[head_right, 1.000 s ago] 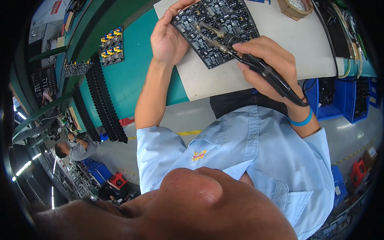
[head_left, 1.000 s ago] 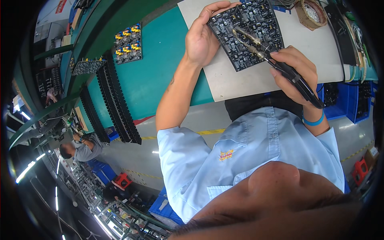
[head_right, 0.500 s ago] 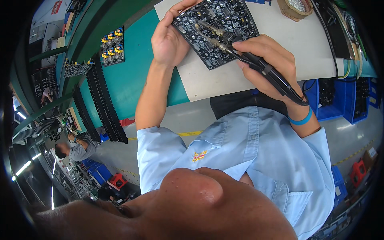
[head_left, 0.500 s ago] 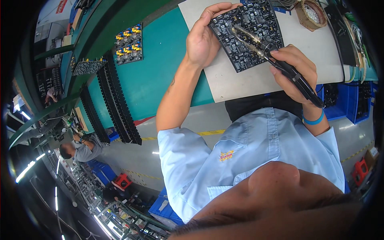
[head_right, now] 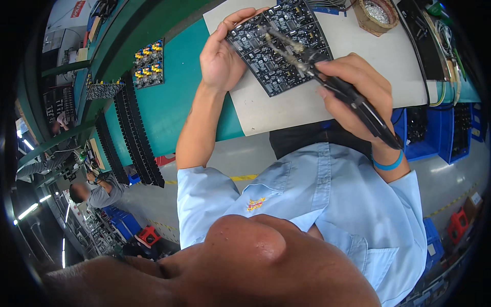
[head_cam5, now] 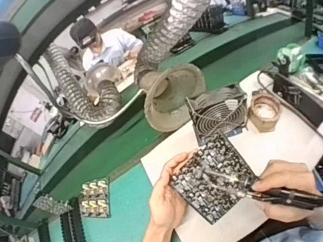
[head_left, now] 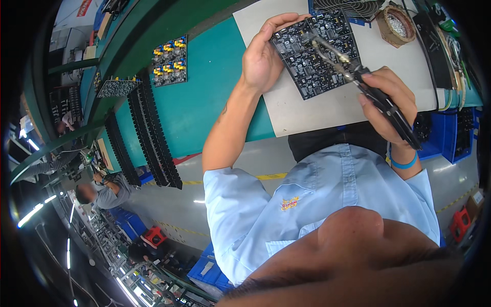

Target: Soldering components onto a circuit board and inspecting the assembly on a production line.

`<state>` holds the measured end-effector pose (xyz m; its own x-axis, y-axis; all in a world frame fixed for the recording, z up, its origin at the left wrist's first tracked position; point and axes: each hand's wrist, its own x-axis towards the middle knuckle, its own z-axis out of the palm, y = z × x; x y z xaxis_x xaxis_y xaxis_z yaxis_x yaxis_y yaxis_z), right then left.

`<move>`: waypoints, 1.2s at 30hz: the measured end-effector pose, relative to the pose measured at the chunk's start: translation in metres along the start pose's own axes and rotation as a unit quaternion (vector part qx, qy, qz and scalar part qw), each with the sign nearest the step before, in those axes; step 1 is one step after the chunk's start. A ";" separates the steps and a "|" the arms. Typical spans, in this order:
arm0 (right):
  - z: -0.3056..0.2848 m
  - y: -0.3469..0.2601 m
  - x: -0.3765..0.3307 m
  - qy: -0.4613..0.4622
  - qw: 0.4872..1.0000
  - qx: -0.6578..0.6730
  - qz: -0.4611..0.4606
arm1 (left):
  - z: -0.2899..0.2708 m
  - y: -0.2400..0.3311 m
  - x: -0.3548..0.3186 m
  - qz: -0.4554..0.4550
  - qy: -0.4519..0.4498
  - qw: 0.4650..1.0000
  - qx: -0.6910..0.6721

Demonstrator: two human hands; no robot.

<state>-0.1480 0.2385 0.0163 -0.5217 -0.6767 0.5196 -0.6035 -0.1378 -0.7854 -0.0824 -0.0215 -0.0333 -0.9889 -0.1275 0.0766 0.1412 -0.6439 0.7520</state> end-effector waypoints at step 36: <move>0.016 0.009 -0.002 -0.019 0.999 -0.027 -0.038 | 0.009 0.002 -0.003 0.025 -0.016 0.999 0.011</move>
<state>-0.1434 0.2271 0.0028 -0.4504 -0.6921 0.5641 -0.6730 -0.1520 -0.7238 -0.0797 -0.0162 -0.0261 -0.9815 -0.1355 0.1350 0.1903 -0.6198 0.7613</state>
